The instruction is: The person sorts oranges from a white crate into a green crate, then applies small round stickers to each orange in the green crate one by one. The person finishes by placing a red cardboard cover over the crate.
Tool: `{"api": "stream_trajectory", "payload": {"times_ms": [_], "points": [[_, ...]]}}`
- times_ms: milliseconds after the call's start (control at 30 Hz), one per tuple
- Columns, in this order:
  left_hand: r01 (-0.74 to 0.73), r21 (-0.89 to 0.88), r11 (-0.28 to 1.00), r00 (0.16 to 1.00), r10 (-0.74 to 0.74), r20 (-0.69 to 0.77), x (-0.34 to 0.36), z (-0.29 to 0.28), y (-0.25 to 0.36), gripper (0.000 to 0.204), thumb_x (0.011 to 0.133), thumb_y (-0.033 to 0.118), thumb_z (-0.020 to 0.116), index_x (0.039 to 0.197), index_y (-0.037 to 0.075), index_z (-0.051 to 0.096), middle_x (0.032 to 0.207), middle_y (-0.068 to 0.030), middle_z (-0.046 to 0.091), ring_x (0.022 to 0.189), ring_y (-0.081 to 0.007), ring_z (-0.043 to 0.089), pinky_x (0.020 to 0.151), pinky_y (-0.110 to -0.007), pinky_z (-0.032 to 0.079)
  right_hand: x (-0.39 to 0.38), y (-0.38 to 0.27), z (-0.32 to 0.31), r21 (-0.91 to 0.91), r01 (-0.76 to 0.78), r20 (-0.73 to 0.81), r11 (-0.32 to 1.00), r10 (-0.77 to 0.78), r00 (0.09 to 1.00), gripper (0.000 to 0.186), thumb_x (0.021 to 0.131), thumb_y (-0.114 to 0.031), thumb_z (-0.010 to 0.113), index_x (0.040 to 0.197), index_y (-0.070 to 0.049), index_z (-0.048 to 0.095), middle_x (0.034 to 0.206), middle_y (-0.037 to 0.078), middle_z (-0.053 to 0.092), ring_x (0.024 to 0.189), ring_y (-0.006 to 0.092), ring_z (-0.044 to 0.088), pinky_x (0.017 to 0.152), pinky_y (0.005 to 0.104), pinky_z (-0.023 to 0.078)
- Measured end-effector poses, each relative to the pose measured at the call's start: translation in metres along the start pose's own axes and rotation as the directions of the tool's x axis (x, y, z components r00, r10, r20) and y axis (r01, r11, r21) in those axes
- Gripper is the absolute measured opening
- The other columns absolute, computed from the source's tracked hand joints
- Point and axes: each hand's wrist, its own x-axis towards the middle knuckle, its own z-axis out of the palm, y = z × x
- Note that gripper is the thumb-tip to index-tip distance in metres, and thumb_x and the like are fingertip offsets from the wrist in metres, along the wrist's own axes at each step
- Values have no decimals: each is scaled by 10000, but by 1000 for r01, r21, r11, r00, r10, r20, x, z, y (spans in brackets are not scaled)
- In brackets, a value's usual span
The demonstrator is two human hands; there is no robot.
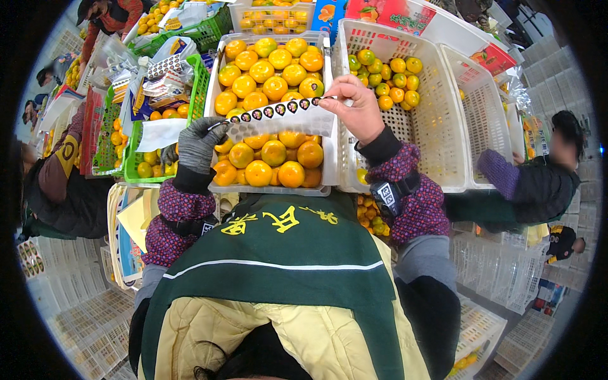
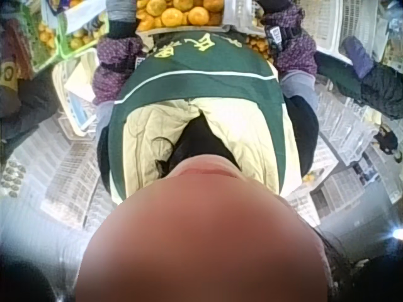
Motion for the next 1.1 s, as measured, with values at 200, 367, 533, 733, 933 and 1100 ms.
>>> {"api": "stream_trajectory", "payload": {"times_ms": [200,367,533,733,933,1100], "points": [[-326,-173,929,945,320,-66,8,7,-6,189,875,-7,720,1044,13,638,1048,-58,611,894,-102,620,726,-213,504,-10,-4,13,304,-212,27,929,214,977,101,1002,-125,603,963,-34,587,797,-69,545,739,13,477,659,188,396],[-233,-58,971,967,225,-122,3,13,-3,200,905,10,700,1084,43,615,868,42,564,708,-26,485,609,-182,408,-11,-8,23,242,-165,-105,956,195,975,110,1005,-114,601,947,-23,577,762,-80,516,692,1,449,606,182,366],[-40,-111,993,996,31,-79,3,6,0,202,930,87,700,1109,32,626,939,25,614,806,-36,562,697,-181,473,-17,-6,20,295,-234,-55,926,261,964,94,987,-109,628,958,-27,593,758,-78,517,665,2,435,571,186,354],[101,317,943,991,-124,52,0,2,-18,340,859,277,787,1104,53,713,899,-51,710,815,-120,634,747,-285,529,-37,-23,13,97,-287,-135,953,298,945,92,950,-63,646,1023,-13,624,853,-5,599,771,71,556,652,227,450],[-62,45,997,991,56,117,-17,4,-4,294,830,258,801,1003,51,685,874,-74,711,816,-154,658,765,-314,534,-52,-47,13,136,-282,-58,950,292,955,94,983,-37,546,889,-29,542,822,-28,511,776,49,451,683,224,398],[-234,38,972,972,233,16,-30,13,22,206,826,157,789,913,45,638,824,-65,691,779,-183,679,712,-304,533,-46,-49,17,244,-370,6,897,380,925,157,1008,-90,521,858,-40,518,831,-17,538,780,50,455,714,223,403]]}}
